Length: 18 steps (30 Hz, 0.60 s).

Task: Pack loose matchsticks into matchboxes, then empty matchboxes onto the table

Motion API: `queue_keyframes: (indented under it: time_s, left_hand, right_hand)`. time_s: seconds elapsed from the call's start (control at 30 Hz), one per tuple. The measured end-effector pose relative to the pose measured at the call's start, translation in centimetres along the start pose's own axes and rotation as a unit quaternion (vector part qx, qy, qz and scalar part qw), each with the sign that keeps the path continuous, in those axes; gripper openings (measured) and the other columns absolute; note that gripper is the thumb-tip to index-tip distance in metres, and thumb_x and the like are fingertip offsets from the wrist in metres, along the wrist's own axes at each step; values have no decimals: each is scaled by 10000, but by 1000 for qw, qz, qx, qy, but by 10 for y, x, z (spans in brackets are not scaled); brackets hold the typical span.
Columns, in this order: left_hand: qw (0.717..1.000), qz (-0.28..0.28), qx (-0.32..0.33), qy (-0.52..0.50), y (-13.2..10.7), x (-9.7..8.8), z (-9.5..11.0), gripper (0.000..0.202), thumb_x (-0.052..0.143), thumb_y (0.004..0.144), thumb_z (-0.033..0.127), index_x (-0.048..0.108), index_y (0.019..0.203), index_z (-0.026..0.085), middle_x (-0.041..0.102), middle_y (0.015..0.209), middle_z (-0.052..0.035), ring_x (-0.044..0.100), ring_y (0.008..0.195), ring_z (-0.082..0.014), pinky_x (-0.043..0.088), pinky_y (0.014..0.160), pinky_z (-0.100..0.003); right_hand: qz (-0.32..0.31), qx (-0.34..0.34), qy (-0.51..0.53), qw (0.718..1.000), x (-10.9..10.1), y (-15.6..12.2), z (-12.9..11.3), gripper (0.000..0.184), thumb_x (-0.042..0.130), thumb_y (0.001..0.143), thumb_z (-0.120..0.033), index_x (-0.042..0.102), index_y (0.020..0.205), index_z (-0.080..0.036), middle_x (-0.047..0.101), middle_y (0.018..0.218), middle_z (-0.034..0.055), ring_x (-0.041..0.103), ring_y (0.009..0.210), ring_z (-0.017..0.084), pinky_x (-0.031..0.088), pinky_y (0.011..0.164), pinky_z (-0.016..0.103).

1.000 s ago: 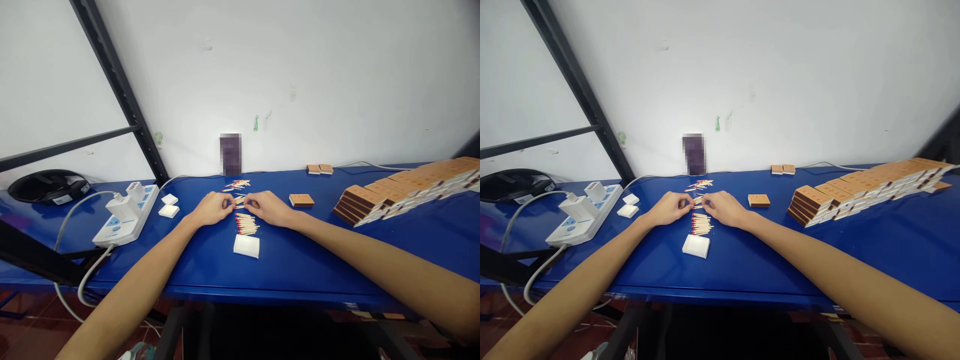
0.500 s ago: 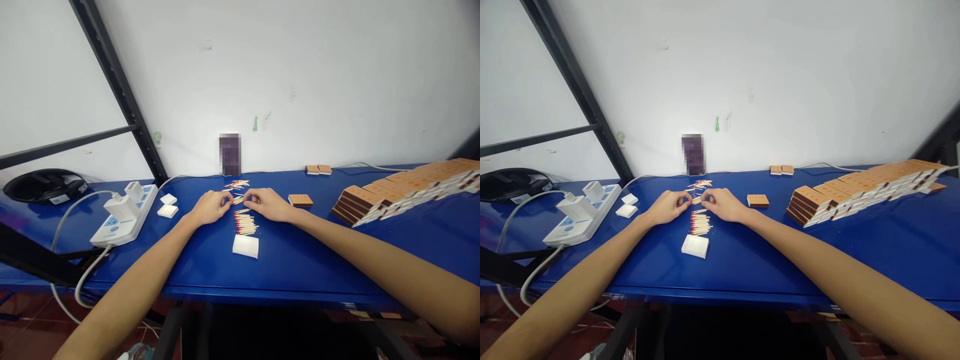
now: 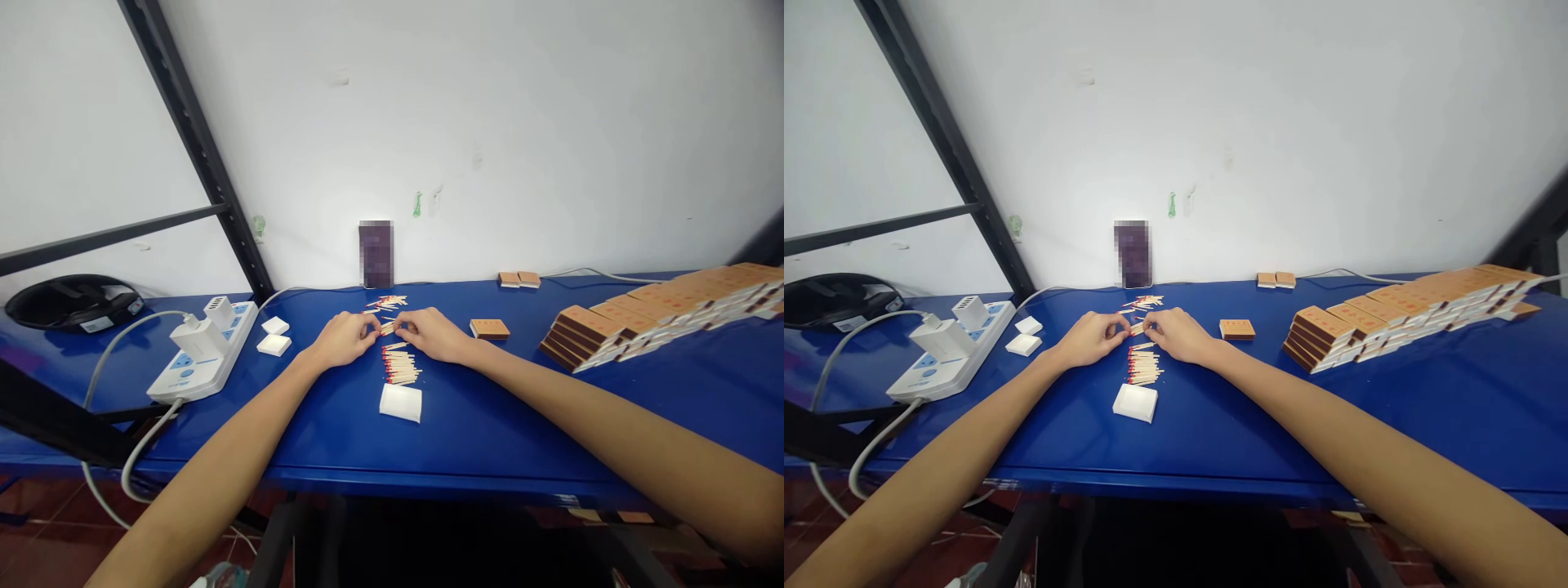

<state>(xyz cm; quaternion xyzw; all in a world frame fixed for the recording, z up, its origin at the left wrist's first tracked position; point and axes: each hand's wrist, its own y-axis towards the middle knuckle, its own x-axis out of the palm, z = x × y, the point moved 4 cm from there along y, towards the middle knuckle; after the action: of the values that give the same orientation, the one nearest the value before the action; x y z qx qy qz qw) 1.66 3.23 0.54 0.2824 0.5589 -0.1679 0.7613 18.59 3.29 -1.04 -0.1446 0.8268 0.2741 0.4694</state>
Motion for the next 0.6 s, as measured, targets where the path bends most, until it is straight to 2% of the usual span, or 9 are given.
queue_keyframes:
  time_s: [0.37, 0.6]
  left_hand:
    - [1000, 4, -13, 2, 0, 1, 0, 184, 512, 853, 309, 663, 896, 213, 600, 609, 26, 509, 534, -128, 290, 540, -245]
    - [1000, 8, -7, 3, 1, 2, 0, 165, 513, 842, 289, 652, 870, 205, 604, 613, 24, 515, 536, -127, 293, 540, -241]
  right_hand:
    - [6, -9, -14, 1000, 3, 0, 1, 149, 526, 875, -216, 668, 917, -195, 593, 647, -12, 462, 548, 100, 284, 563, 224]
    - [-5, 6, 41, 999, -1, -11, -6, 146, 537, 848, -258, 666, 834, -192, 546, 598, -34, 441, 535, 95, 288, 555, 227]
